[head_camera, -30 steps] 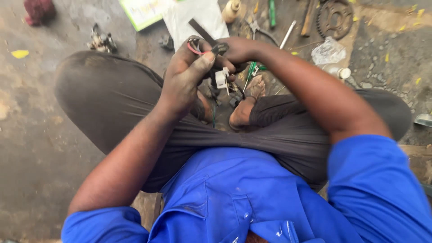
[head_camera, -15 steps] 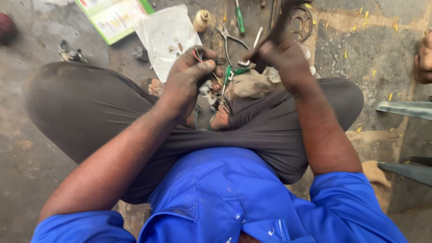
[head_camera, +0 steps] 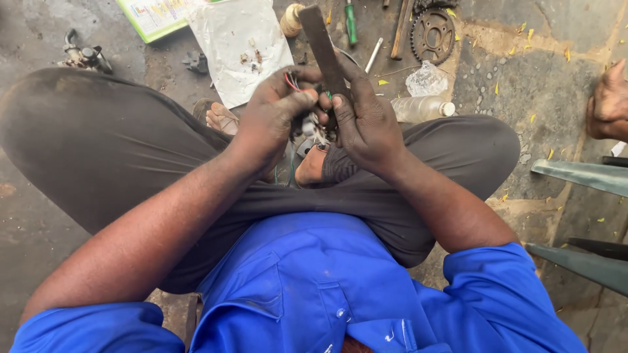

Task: Repairing and cleaning electrical and mechanical components of a motorcycle while sitting on the floor.

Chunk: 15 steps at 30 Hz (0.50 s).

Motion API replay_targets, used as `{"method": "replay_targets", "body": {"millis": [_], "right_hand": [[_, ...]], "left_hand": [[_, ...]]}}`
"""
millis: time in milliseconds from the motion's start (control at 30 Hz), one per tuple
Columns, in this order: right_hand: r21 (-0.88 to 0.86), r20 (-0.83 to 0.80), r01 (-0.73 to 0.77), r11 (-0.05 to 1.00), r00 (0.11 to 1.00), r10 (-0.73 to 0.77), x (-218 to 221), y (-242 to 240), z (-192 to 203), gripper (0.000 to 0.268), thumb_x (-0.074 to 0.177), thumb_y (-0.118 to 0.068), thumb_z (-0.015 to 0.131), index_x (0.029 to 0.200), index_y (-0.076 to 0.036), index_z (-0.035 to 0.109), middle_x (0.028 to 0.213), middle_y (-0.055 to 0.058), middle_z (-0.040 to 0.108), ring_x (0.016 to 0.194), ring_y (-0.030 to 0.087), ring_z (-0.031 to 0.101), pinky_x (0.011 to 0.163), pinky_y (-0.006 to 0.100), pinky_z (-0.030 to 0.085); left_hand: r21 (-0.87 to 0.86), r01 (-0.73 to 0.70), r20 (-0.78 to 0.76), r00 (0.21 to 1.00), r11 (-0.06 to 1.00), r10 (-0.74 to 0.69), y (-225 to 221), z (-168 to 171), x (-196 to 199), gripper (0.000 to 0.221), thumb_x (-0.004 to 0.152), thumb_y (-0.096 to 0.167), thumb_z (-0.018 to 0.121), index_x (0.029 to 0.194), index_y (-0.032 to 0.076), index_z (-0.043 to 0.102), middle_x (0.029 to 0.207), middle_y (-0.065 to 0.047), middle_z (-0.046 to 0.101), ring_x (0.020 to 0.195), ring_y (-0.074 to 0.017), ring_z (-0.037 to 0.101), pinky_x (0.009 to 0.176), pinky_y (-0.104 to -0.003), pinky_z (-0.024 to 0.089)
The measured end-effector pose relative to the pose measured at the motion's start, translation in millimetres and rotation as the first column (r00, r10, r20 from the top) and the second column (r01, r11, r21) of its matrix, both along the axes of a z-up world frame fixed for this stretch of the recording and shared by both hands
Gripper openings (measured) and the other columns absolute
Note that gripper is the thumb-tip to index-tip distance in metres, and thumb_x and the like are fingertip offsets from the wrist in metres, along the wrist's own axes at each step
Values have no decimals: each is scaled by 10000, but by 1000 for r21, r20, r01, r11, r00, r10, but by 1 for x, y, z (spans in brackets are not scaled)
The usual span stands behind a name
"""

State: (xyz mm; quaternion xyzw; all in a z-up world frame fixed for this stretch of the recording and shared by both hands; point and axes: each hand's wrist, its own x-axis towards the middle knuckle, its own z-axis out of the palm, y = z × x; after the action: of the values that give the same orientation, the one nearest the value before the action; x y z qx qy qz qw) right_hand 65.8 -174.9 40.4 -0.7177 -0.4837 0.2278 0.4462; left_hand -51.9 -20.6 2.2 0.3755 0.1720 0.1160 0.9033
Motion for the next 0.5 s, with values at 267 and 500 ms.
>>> {"method": "replay_targets", "body": {"millis": [267, 500], "right_hand": [[34, 343, 2, 999, 939, -13, 11, 1, -19, 510, 1187, -107, 534, 1648, -180, 328, 941, 80, 753, 844, 176, 793, 701, 315, 638], [44, 503, 12, 999, 864, -33, 3, 9, -13, 525, 1201, -156, 526, 1640, -158, 238, 863, 76, 757, 707, 207, 751, 647, 347, 594]], "left_hand": [[-12, 68, -128, 989, 998, -69, -1, -3, 1, 261, 979, -14, 582, 1229, -71, 633, 1057, -149, 738, 918, -179, 736, 891, -316, 626], [84, -69, -114, 990, 994, 78, 3, -5, 1, 259, 981, -3, 653, 1231, -70, 654, 1073, -141, 744, 955, -152, 739, 876, -283, 623]]}}
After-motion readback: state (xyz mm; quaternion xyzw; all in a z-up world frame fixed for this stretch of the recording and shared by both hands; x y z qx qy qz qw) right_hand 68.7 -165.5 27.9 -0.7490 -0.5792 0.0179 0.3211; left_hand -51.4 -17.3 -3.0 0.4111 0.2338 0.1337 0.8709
